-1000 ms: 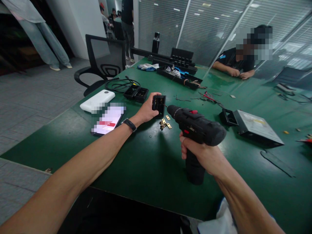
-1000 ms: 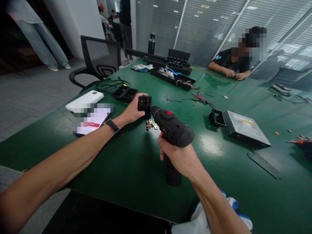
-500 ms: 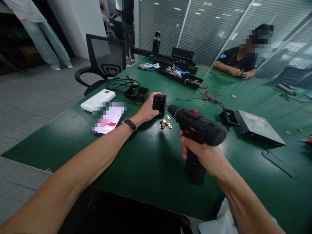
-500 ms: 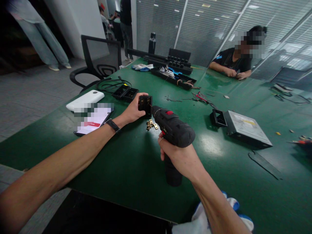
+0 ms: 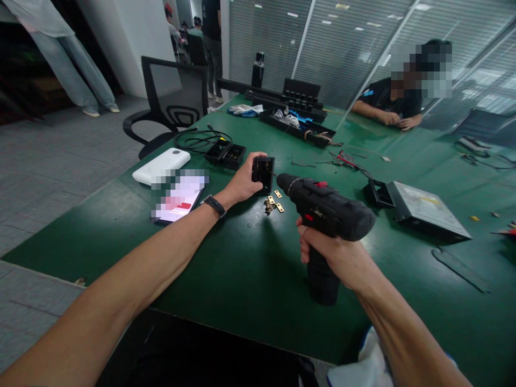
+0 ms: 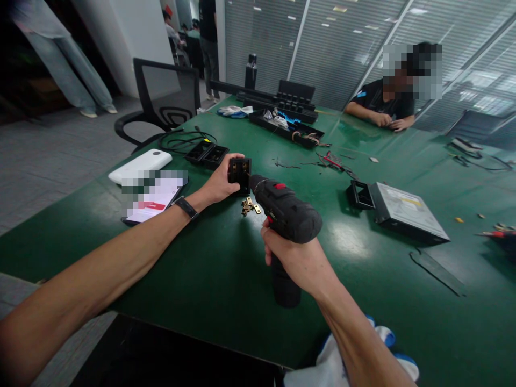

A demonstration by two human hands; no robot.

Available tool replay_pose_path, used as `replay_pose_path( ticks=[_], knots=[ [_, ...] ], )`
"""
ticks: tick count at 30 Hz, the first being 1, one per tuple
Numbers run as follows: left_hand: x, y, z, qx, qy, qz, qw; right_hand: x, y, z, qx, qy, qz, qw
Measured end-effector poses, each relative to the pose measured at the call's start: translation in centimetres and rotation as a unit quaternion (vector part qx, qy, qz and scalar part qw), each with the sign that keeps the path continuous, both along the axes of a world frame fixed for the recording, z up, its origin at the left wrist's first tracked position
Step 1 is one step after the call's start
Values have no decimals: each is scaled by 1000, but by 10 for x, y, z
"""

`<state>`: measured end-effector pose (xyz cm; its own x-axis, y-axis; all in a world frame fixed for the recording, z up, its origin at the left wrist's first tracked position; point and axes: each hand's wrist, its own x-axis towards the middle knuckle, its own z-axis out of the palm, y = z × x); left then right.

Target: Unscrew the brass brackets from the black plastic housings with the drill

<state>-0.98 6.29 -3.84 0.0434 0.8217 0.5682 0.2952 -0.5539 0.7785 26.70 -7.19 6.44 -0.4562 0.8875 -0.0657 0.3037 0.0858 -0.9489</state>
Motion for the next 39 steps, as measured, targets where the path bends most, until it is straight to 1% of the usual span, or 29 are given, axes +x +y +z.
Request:
replay_pose_path(
  ticks=[3, 8, 15, 24, 30, 39],
  knots=[
    [0, 0, 0, -5, -8, -3, 1000, 1, -1, 1, -2, 1, 0, 1000],
    [0, -1, -1, -11, -17, -9, 1000, 2, 1, 2, 11, -8, 18, 1000],
    [0, -1, 1, -5, -8, -6, 1000, 1, 0, 0, -19, 5, -4, 1000],
    [0, -1, -1, -14, -17, -6, 1000, 3, 0, -1, -7, -1, 1, 1000],
    [0, -1, 0, -13, -15, -7, 1000, 4, 0, -3, -18, 1, -10, 1000],
    [0, 0, 0, -17, -24, -11, 999, 2, 0, -2, -5, -7, 3, 1000]
  ],
)
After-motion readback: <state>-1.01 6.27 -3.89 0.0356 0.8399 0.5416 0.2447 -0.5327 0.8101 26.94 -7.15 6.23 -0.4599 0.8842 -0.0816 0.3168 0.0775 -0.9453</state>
